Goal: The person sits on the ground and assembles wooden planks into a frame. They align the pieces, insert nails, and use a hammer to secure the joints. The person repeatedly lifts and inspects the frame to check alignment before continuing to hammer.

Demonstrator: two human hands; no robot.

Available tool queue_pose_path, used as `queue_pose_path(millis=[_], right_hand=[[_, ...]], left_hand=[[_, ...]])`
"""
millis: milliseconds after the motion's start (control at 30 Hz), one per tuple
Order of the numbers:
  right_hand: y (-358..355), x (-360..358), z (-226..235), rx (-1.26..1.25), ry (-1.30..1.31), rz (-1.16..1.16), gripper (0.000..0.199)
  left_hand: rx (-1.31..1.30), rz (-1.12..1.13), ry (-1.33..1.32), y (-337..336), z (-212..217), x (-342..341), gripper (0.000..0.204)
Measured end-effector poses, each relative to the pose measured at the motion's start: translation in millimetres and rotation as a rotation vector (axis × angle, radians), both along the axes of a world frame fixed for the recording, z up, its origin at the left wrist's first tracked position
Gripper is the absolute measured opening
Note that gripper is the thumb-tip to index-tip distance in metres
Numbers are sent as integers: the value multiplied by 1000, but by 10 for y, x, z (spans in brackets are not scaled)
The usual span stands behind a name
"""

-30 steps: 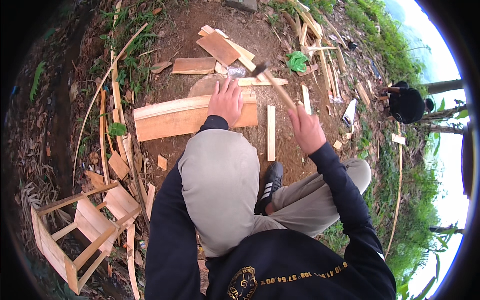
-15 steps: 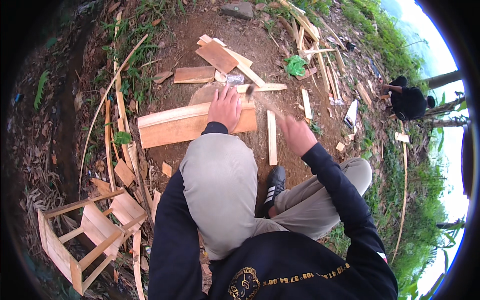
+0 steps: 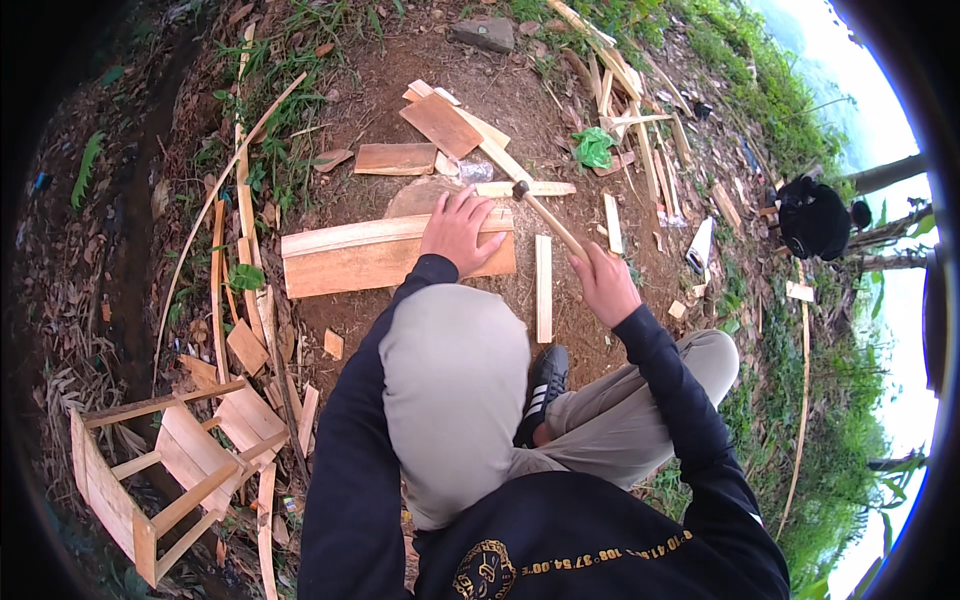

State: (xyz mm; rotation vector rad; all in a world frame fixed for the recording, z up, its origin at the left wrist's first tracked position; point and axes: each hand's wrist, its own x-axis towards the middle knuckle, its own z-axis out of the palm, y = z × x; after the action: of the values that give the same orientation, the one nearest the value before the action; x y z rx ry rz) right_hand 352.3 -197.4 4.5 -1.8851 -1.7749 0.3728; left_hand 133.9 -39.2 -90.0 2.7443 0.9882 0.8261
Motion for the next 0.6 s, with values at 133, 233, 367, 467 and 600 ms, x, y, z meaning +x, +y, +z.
queue_pose_path(millis=[133, 233, 367, 467, 600], right_hand=[[-33, -84, -165, -93, 151, -163, 32], [62, -138, -603, -78, 251, -286, 35], [356, -569, -865, -127, 652, -343, 27], [489, -771, -1054, -38, 949, -349, 25], [636, -850, -1112, -56, 970, -357, 24]], left_hand=[[-19, 19, -10, -4, 16, -32, 49], [-29, 17, -49, -11, 71, 20, 46], [-12, 24, -67, 9, 106, -4, 45], [-1, 47, -90, 57, 99, -62, 45], [-19, 67, -120, 106, 87, -213, 43]])
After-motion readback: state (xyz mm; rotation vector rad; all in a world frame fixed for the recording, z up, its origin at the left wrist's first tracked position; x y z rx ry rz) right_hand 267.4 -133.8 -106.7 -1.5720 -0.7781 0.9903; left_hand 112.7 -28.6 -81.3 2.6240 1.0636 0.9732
